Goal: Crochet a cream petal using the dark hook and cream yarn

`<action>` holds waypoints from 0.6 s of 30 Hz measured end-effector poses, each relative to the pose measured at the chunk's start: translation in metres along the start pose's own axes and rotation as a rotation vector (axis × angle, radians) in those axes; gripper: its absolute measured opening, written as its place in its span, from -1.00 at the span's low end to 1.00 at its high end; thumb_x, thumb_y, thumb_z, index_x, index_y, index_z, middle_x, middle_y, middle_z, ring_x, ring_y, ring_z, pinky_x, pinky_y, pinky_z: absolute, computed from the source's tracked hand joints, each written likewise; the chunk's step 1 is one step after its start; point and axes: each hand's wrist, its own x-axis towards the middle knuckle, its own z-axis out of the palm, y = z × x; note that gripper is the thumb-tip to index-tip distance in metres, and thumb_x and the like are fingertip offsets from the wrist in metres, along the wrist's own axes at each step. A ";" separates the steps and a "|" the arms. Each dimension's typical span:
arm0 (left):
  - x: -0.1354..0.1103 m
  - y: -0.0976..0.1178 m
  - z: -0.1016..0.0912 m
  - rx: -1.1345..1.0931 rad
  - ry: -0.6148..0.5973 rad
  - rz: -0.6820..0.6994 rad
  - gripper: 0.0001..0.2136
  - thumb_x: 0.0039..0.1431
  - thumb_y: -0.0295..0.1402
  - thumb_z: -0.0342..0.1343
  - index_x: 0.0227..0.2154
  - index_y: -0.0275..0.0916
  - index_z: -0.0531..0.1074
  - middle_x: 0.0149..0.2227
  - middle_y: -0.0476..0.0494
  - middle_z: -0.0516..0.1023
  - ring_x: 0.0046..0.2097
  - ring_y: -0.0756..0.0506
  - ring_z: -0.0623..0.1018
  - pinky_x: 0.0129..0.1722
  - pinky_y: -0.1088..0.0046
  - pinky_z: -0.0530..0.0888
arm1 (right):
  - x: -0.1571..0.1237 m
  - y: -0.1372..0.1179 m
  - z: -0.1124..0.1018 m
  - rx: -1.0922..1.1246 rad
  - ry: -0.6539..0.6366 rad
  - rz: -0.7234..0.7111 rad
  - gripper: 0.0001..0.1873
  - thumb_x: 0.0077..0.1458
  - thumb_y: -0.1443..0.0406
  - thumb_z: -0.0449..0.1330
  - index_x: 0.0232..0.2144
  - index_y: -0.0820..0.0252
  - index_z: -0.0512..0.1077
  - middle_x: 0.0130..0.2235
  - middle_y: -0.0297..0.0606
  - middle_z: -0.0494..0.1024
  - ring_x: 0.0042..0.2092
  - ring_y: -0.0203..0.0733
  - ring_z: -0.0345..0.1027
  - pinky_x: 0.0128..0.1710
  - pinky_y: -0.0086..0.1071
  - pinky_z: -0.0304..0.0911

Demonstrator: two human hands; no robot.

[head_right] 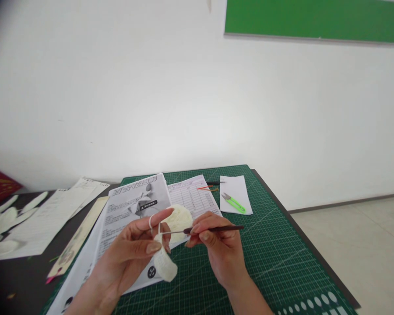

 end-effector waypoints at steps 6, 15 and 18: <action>0.000 0.001 -0.002 -0.007 -0.037 -0.052 -0.59 -0.32 -0.60 0.31 -0.26 -0.28 0.63 -0.56 -0.08 0.58 -0.52 0.00 0.52 -0.45 0.57 0.39 | 0.000 -0.002 -0.006 -0.035 -0.058 0.011 -0.93 0.04 0.27 0.30 -0.42 0.14 0.58 -0.38 -0.28 0.51 -0.47 -0.29 0.47 -0.47 -0.42 0.44; 0.000 0.004 -0.003 0.023 -0.011 -0.129 -0.58 -0.41 -0.59 0.25 -0.32 -0.32 0.65 -0.61 -0.09 0.53 -0.57 -0.01 0.45 -0.55 0.51 0.37 | 0.001 -0.007 -0.009 -0.030 -0.099 0.022 -0.93 0.04 0.28 0.29 -0.41 0.14 0.58 -0.37 -0.28 0.49 -0.47 -0.26 0.47 -0.47 -0.37 0.48; -0.001 0.006 -0.006 0.058 -0.012 -0.147 -0.60 -0.42 -0.57 0.27 -0.34 -0.31 0.65 -0.60 -0.11 0.55 -0.58 -0.02 0.46 -0.56 0.50 0.36 | 0.001 -0.008 -0.009 -0.027 -0.092 0.029 -0.92 0.02 0.28 0.30 -0.43 0.16 0.58 -0.39 -0.28 0.50 -0.48 -0.26 0.47 -0.47 -0.38 0.48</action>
